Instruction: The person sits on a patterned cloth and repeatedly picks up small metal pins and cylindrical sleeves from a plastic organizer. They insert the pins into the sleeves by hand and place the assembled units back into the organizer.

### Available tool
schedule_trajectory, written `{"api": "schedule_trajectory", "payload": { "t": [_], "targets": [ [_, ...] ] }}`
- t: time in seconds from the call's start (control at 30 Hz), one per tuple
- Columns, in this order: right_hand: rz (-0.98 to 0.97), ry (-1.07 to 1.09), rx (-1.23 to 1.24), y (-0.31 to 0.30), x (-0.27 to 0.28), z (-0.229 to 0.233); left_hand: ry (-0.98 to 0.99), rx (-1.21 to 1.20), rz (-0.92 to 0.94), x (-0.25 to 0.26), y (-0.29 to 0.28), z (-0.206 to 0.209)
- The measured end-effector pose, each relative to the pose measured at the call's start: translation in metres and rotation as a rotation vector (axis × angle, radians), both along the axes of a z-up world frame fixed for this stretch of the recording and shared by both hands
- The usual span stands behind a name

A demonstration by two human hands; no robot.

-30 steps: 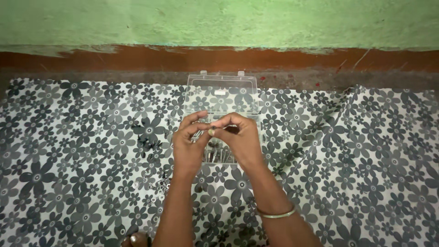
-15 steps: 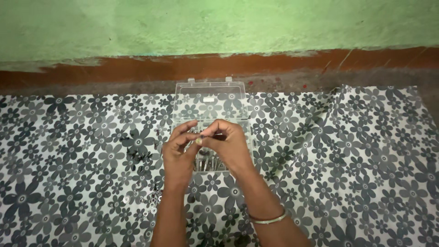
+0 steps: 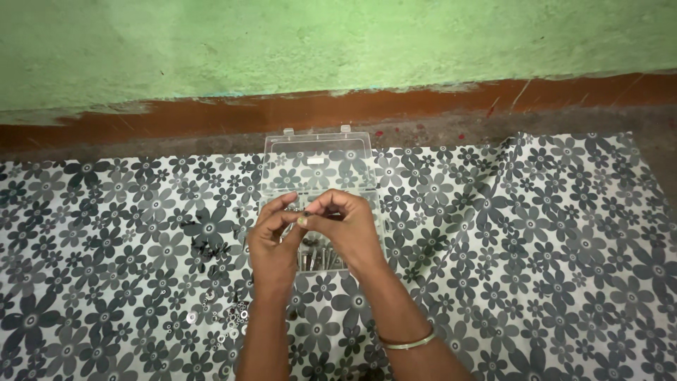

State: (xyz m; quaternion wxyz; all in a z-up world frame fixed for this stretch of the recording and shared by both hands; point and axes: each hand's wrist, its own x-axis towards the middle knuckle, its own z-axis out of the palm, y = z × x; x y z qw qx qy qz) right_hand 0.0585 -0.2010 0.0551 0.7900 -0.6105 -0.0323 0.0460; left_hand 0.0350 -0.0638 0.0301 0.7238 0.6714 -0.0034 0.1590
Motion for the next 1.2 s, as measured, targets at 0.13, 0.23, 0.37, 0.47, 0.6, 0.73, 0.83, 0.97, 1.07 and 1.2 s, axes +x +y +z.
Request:
{"api": "schedule_trajectory", "payload": {
  "t": [0.13, 0.23, 0.37, 0.47, 0.6, 0.73, 0.83, 0.97, 1.07, 1.2],
  "targets": [
    [0.002, 0.029, 0.032, -0.0002, 0.0017, -0.0021, 0.029, -0.004, 0.006, -0.0005, -0.0015, 0.0036],
    [-0.003, 0.032, 0.040, -0.0026, 0.0022, -0.0034, 0.046, -0.009, 0.006, -0.0012, -0.0038, 0.0065],
    [0.008, 0.056, 0.072, -0.0049, 0.0038, -0.0032, -0.009, -0.006, -0.004, -0.0007, -0.0050, 0.0065],
    [0.018, 0.064, 0.094, -0.0061, 0.0033, -0.0026, 0.037, -0.021, 0.013, 0.0003, -0.0063, 0.0060],
    [0.016, 0.063, 0.082, -0.0060, 0.0032, -0.0014, 0.047, -0.037, 0.010, -0.0003, -0.0065, 0.0061],
    [0.018, 0.046, 0.079, -0.0070, 0.0026, -0.0010, 0.053, -0.084, 0.005, 0.0006, -0.0079, 0.0034],
    [0.020, 0.035, 0.079, -0.0074, 0.0027, -0.0022, 0.049, -0.091, 0.005, 0.0010, -0.0077, 0.0009],
    [0.023, 0.048, 0.083, -0.0069, 0.0041, -0.0043, 0.059, -0.088, 0.015, 0.0009, -0.0072, -0.0010],
    [0.021, 0.048, 0.080, -0.0068, 0.0039, -0.0049, 0.051, -0.084, 0.011, 0.0004, -0.0067, -0.0014],
    [0.020, 0.050, 0.085, -0.0071, 0.0041, -0.0034, 0.058, -0.073, 0.015, 0.0011, -0.0073, 0.0029]
  ]
}}
